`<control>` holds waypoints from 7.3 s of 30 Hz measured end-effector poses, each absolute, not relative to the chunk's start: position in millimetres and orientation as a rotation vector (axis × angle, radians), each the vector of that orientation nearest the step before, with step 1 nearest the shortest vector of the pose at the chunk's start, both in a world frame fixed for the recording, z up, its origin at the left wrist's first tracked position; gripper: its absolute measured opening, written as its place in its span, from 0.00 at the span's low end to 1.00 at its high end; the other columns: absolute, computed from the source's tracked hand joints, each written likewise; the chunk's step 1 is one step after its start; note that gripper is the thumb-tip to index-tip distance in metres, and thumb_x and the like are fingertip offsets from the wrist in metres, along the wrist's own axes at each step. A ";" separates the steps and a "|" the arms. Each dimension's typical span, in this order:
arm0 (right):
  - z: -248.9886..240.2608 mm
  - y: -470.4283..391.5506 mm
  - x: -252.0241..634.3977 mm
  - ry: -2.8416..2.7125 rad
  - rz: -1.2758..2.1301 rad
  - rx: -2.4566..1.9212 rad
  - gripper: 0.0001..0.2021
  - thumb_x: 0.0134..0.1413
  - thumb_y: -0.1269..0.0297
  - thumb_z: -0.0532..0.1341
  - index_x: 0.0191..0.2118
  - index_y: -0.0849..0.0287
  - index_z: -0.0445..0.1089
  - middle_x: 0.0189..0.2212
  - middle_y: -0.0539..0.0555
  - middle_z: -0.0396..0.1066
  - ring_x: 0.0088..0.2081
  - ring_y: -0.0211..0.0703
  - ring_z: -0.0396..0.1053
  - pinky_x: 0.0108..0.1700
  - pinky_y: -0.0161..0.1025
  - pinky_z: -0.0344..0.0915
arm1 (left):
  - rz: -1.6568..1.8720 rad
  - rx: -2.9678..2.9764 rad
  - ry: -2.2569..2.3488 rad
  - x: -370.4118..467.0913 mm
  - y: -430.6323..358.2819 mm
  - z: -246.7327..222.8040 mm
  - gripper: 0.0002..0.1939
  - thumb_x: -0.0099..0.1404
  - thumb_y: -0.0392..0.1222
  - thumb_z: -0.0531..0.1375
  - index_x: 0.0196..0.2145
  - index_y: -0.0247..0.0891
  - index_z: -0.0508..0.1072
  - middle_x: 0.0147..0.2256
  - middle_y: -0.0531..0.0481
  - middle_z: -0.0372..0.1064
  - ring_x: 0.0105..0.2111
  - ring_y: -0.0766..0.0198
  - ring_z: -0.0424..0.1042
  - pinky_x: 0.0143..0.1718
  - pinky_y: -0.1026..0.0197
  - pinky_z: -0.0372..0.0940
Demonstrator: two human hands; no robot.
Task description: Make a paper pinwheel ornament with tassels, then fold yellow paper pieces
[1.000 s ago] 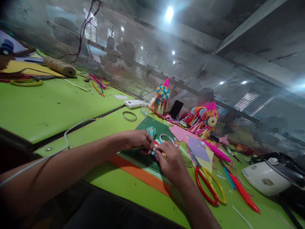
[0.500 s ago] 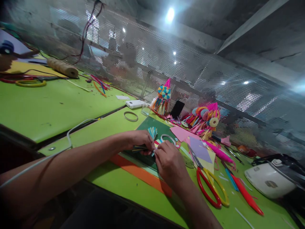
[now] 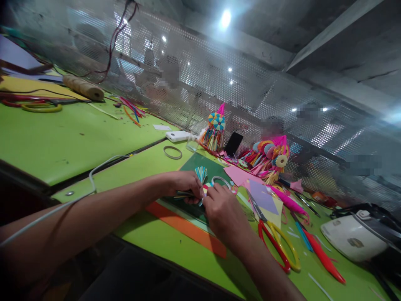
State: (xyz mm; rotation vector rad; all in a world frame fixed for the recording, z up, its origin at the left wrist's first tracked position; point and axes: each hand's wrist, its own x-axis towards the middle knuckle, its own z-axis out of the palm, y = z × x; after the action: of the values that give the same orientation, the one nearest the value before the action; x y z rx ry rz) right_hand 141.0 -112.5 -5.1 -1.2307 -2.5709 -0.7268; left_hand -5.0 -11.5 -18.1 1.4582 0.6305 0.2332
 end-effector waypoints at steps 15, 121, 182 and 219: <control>16.5 -102.7 150.0 -2.498 0.094 -1.295 0.07 0.55 0.72 0.57 0.30 0.59 0.72 0.26 0.52 0.69 0.30 0.39 0.66 0.32 0.36 0.62 | 0.218 1.494 0.600 -6.0 -10.4 -21.1 0.01 0.43 0.32 0.59 0.16 0.33 0.70 0.14 0.53 0.65 0.16 0.68 0.61 0.19 0.66 0.56; -23.2 -106.9 143.0 -2.083 -0.035 -1.325 0.05 0.58 0.71 0.52 0.31 0.57 0.59 0.30 0.53 0.60 0.32 0.42 0.59 0.34 0.39 0.57 | 0.357 1.507 0.615 -4.4 -16.3 -10.6 0.04 0.46 0.29 0.58 0.18 0.32 0.71 0.14 0.55 0.63 0.17 0.71 0.60 0.21 0.67 0.56; -11.5 -97.7 148.3 -1.162 1.315 -1.121 0.04 0.41 0.70 0.60 0.29 0.59 0.68 0.23 0.47 0.64 0.23 0.34 0.59 0.26 0.33 0.56 | 0.918 2.973 0.251 -7.2 -38.5 -12.4 0.13 0.60 0.28 0.53 0.42 0.33 0.68 0.32 0.45 0.68 0.32 0.62 0.66 0.32 0.63 0.59; -10.9 -106.5 148.5 -2.112 0.156 -1.369 0.09 0.62 0.68 0.48 0.33 0.57 0.63 0.31 0.53 0.64 0.34 0.43 0.60 0.37 0.39 0.54 | 0.554 1.500 0.563 -8.5 -26.6 -1.0 0.07 0.51 0.37 0.61 0.25 0.33 0.65 0.18 0.52 0.68 0.20 0.68 0.67 0.23 0.66 0.59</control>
State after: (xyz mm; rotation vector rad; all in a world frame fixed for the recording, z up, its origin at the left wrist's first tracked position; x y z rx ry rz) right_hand 148.5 -106.5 -10.9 -1.3694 -2.1120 0.1562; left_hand -8.5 -26.6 -1.0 1.4997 0.5629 0.5541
